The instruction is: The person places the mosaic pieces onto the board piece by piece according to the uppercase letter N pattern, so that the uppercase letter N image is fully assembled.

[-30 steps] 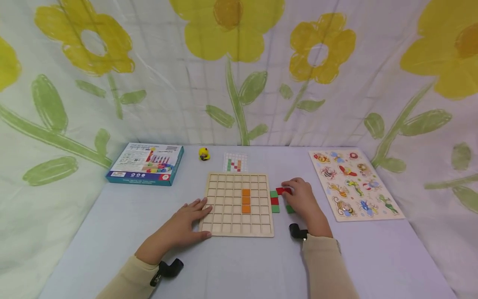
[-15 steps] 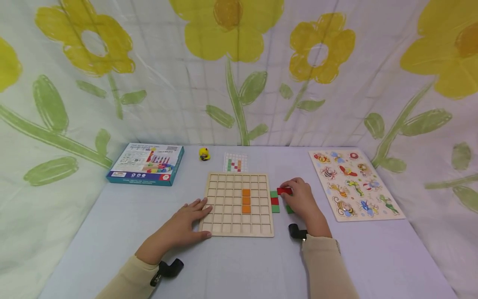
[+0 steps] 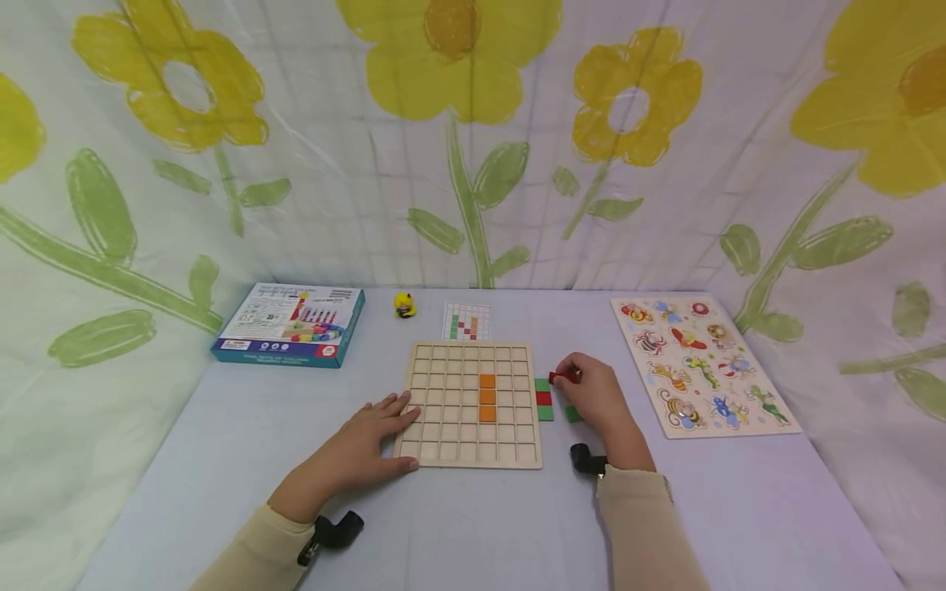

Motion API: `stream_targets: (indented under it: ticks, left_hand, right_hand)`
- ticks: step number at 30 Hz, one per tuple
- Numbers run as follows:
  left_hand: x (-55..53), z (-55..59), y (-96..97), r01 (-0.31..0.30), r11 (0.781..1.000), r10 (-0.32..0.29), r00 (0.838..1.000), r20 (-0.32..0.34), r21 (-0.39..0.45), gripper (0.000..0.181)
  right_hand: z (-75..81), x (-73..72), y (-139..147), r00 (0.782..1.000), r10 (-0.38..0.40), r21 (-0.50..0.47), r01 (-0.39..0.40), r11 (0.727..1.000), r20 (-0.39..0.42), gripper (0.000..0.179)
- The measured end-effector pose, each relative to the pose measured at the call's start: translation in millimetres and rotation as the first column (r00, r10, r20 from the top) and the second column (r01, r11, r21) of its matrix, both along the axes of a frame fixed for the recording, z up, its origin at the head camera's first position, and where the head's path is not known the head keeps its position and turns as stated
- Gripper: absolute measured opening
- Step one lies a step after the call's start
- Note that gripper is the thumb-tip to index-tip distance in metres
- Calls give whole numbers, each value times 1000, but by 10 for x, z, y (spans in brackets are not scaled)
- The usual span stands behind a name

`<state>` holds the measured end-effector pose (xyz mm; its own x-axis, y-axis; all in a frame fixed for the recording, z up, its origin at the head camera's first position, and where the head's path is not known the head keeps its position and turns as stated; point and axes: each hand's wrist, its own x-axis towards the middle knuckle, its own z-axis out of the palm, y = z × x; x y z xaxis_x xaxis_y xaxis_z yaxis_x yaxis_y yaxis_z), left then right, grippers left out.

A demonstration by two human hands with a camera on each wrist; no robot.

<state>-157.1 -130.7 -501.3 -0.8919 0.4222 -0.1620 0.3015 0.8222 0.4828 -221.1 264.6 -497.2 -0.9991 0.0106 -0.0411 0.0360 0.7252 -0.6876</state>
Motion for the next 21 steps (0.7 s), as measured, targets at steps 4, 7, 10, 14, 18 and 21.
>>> stream_targets:
  ticks: [4, 7, 10, 14, 18, 21]
  left_hand:
    - [2, -2, -2, -8, 1000, 8, 1000, 1, 0, 83]
    - [3, -3, -2, -13, 1000, 13, 1000, 2, 2, 82]
    - [2, -4, 1, -17, 1000, 17, 1000, 4, 2, 82]
    - [-7, -5, 6, -19, 1000, 19, 1000, 6, -1, 82]
    - [-11, -3, 5, -16, 1000, 16, 1000, 9, -2, 83]
    - [-9, 4, 6, -12, 1000, 12, 1000, 10, 3, 83]
  right_hand:
    - [138, 89, -191, 999, 19, -37, -21, 999, -45, 8]
    - [211, 196, -387, 993, 108, -90, -111, 990, -43, 7]
    - [214, 308, -563, 981, 194, -139, -192, 971, -3, 6]
    - [159, 404, -728, 974, 219, -162, -209, 964, 47, 8]
    - [102, 451, -824, 970, 236, -143, -226, 963, 56, 10]
    - [73, 467, -862, 965, 256, -119, -249, 961, 51, 10]
